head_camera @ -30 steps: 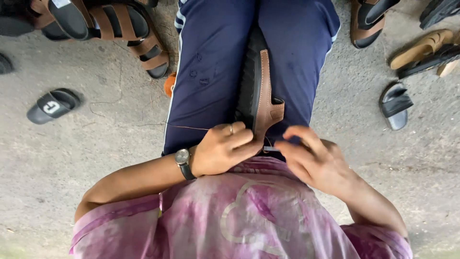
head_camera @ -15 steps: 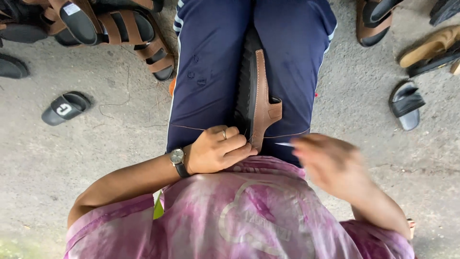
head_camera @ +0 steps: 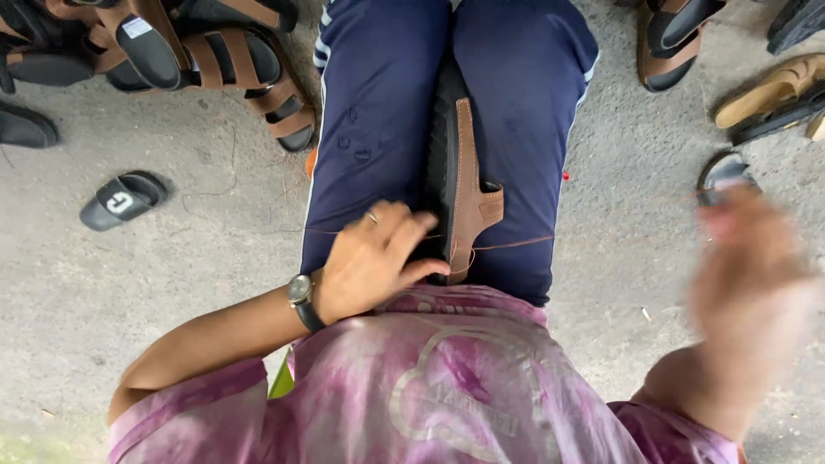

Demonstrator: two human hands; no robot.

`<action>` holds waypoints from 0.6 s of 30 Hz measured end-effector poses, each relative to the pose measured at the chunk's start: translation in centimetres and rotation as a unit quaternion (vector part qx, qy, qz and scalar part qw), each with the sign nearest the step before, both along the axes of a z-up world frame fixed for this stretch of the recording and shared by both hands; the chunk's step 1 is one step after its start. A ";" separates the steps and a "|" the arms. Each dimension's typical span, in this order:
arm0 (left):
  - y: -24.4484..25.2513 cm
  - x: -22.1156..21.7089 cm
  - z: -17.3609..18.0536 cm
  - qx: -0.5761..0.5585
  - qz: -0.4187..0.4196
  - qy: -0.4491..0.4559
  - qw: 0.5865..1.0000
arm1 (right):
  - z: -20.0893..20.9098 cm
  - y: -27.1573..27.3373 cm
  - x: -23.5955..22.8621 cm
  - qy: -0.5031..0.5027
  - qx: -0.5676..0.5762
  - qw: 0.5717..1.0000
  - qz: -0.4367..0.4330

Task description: Hand-sewing the sole of a brown sandal using a needle and thread

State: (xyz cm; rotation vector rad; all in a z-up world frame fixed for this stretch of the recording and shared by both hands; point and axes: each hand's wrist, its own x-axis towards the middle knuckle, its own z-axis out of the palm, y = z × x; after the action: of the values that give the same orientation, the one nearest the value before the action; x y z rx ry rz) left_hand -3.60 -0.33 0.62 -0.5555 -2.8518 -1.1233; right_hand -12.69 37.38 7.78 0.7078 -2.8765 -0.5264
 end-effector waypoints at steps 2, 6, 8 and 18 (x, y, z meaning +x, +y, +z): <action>0.1 0.0 0.2 -0.096 0.030 -0.105 0.989 | 0.6 -6.5 0.2 -0.262 -0.336 0.905 0.009; -0.8 -2.0 2.0 0.203 0.003 -0.246 0.948 | -2.5 -11.9 1.8 -0.484 -0.383 0.778 0.118; -1.2 -4.1 3.1 0.392 0.025 -0.242 0.887 | -3.7 -11.9 2.2 -0.470 -0.441 0.756 0.112; -4.1 -12.2 1.5 0.495 0.080 -0.227 0.835 | -4.3 -14.6 -0.3 -0.398 -0.495 0.756 0.160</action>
State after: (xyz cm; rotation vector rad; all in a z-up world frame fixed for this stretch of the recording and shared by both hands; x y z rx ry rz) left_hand -15.83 -4.39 2.08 0.0403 -1.9964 -2.6277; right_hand -12.97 22.75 3.45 1.3115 -2.8478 1.5878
